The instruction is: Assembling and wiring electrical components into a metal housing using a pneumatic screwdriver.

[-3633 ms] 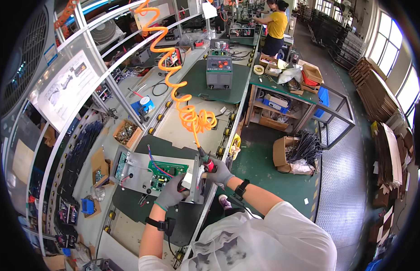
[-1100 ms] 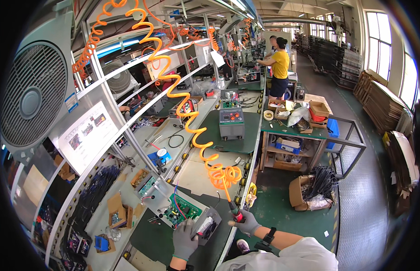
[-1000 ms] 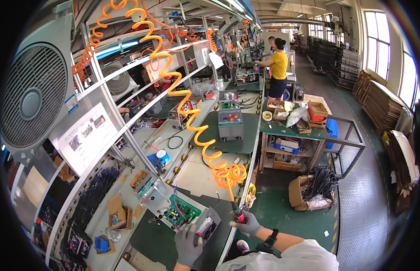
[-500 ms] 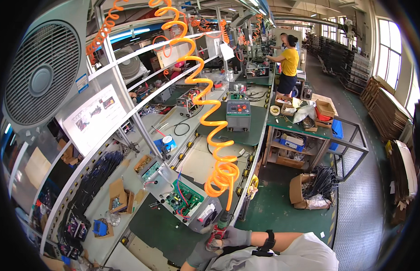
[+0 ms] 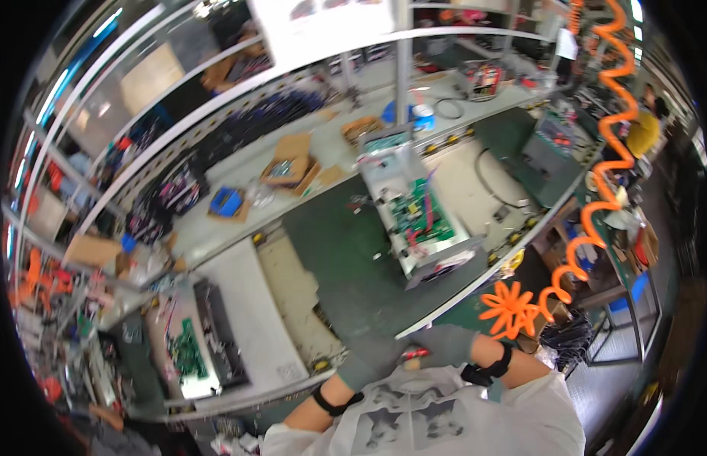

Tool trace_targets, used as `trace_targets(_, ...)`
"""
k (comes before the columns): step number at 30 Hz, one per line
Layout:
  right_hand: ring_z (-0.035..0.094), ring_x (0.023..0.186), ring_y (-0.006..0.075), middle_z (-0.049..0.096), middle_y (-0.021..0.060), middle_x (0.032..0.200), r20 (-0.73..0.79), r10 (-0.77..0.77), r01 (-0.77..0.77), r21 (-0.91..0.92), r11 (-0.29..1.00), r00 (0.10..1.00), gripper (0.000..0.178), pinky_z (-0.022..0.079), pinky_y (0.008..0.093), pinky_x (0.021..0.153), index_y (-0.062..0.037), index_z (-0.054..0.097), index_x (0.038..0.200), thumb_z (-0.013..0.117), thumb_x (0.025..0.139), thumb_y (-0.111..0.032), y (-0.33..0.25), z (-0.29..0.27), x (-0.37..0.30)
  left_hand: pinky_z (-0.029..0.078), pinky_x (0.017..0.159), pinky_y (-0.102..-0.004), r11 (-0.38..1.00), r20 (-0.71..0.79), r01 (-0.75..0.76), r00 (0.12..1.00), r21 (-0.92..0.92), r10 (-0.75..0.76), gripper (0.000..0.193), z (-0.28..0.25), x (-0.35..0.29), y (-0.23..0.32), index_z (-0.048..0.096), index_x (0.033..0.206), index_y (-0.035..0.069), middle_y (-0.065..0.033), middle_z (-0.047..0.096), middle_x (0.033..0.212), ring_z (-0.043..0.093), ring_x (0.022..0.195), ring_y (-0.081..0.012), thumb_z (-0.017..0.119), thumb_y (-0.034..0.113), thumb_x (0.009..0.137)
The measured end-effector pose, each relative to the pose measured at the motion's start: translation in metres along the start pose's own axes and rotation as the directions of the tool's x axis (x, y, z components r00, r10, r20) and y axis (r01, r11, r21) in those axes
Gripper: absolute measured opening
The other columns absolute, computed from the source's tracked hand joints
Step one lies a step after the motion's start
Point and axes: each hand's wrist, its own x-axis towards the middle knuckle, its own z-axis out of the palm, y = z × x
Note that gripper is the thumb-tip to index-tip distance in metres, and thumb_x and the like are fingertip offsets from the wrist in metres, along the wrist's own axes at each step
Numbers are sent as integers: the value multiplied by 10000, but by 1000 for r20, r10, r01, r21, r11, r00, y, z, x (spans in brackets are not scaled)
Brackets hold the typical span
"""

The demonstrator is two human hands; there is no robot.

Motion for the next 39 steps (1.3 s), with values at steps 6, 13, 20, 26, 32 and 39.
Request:
trace_targets(6,594,1011,315,621,176,1084,237,188,-237,198,951,953,645,462,374,858,-61,566,1162,679,739,-535,33,19,37,453,805,-410,990,-245,129,960,-49,-138,549,17,-37,-43,566,1180,147,-112,595,1092,546,1030,-288,714,260,663)
trace_targets(13,609,951,345,641,189,1011,-51,484,-487,-93,868,873,561,469,391,816,-45,607,1051,730,680,-447,61,57,56,420,971,-380,454,168,879,475,-149,-864,724,137,-98,-125,435,1286,3,-154,464,1292,474,1183,-304,718,394,746)
trace_targets(20,622,930,328,652,153,967,-159,675,-693,-192,694,720,523,481,389,811,-68,625,983,708,653,-465,72,61,59,430,949,-385,425,282,893,449,-145,-848,697,166,-64,-132,481,1248,-14,-191,492,1226,485,1154,-346,744,366,726)
trace_targets(26,634,934,308,658,138,975,-223,739,-771,-232,593,636,536,489,377,818,-83,623,1015,707,640,-457,85,59,74,460,908,-379,442,340,817,562,-371,-754,349,155,-65,-176,631,1098,47,-179,575,1161,536,1091,-331,625,254,816)
trace_targets(32,641,934,297,661,127,999,-269,742,-785,-308,538,614,534,507,380,801,-98,625,1059,684,657,-444,82,48,75,375,996,-371,442,-381,880,474,172,-794,422,207,-103,-314,533,1236,-2,-214,546,1227,519,1123,-352,475,197,869)
trace_targets(39,667,786,293,678,110,847,-196,717,-742,-241,626,669,406,529,409,674,-143,668,987,668,673,-400,83,64,96,409,921,-364,653,-374,756,592,-49,-714,340,323,-240,-446,546,1207,43,-128,529,1257,516,1101,-262,394,184,938)
